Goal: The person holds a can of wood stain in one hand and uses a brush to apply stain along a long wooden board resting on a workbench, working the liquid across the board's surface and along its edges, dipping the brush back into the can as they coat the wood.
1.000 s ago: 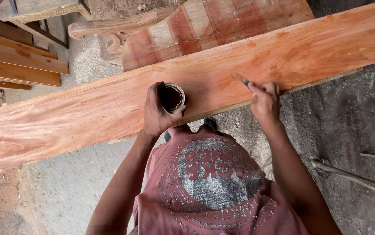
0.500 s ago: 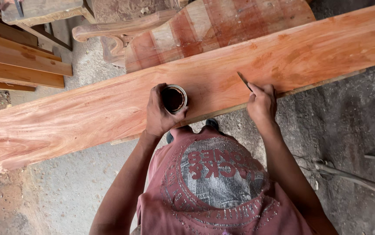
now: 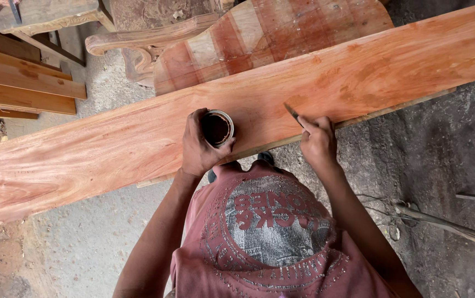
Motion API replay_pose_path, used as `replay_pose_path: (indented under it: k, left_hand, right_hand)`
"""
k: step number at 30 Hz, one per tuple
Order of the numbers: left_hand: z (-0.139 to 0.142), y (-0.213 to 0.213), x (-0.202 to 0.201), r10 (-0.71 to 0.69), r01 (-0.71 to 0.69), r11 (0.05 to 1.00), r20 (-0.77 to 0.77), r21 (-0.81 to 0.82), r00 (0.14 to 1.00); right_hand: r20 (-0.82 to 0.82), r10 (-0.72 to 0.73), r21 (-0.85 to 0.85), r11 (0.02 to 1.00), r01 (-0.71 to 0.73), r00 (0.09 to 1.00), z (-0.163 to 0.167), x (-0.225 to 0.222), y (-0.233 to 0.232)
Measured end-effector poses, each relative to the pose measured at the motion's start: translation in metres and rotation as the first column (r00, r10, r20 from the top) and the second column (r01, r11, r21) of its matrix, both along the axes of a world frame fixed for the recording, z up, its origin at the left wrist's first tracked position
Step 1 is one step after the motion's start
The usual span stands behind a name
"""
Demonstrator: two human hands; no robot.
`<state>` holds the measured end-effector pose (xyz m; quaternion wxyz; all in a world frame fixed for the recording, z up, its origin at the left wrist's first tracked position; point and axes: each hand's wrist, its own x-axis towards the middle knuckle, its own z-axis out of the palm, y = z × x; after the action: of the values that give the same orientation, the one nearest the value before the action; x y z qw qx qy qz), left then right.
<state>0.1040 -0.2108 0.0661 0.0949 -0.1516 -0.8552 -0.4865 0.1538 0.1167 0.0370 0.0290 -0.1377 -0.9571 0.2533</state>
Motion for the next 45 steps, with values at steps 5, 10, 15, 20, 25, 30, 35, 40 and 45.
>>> replay_pose_path:
  k: [5,10,15,20,25,30,35,40,45]
  left_hand:
    - [-0.001,0.000,0.000,0.005,-0.005,1.000,0.018,-0.005,1.000]
    - [0.000,-0.001,0.001,-0.007,0.007,1.000,-0.007,-0.014,1.000]
    - [0.000,-0.001,-0.001,-0.005,0.005,1.000,-0.017,-0.002,1.000]
    - [-0.004,-0.001,-0.002,-0.004,0.004,1.000,-0.002,-0.018,1.000]
    - [-0.010,0.001,0.005,0.019,-0.020,0.999,0.011,0.050,1.000]
    - [-0.015,0.010,0.023,0.035,-0.131,0.879,0.212,0.459,0.977]
    - [-0.010,0.011,0.026,-0.087,0.026,0.945,0.173,0.327,0.981]
    - [0.005,0.021,0.017,-0.214,0.211,0.977,-0.118,-0.034,0.970]
    - [0.016,0.027,0.011,-0.302,0.295,0.951,-0.081,-0.089,0.950]
  right_hand:
    - [-0.143,-0.029,0.094,0.995,0.043,0.989,0.001,-0.005,0.003]
    - [-0.092,0.128,0.003,0.992,-0.129,0.987,0.000,-0.008,-0.002]
    - [-0.170,-0.002,0.015,1.000,0.005,0.985,0.003,-0.016,0.009]
    - [-0.292,0.249,0.053,0.968,-0.245,0.923,-0.011,0.008,-0.032]
    - [-0.047,0.081,-0.122,0.989,-0.086,0.996,0.000,0.023,-0.022]
    - [-0.273,0.171,0.034,0.985,-0.168,0.947,0.050,0.018,0.001]
    - [-0.160,0.445,0.093,0.896,-0.435,0.881,0.115,0.023,-0.025]
    - [-0.154,0.658,0.448,0.712,-0.541,0.738,0.132,0.014,-0.060]
    - [-0.099,0.755,0.605,0.563,-0.563,0.649,0.105,-0.007,-0.087]
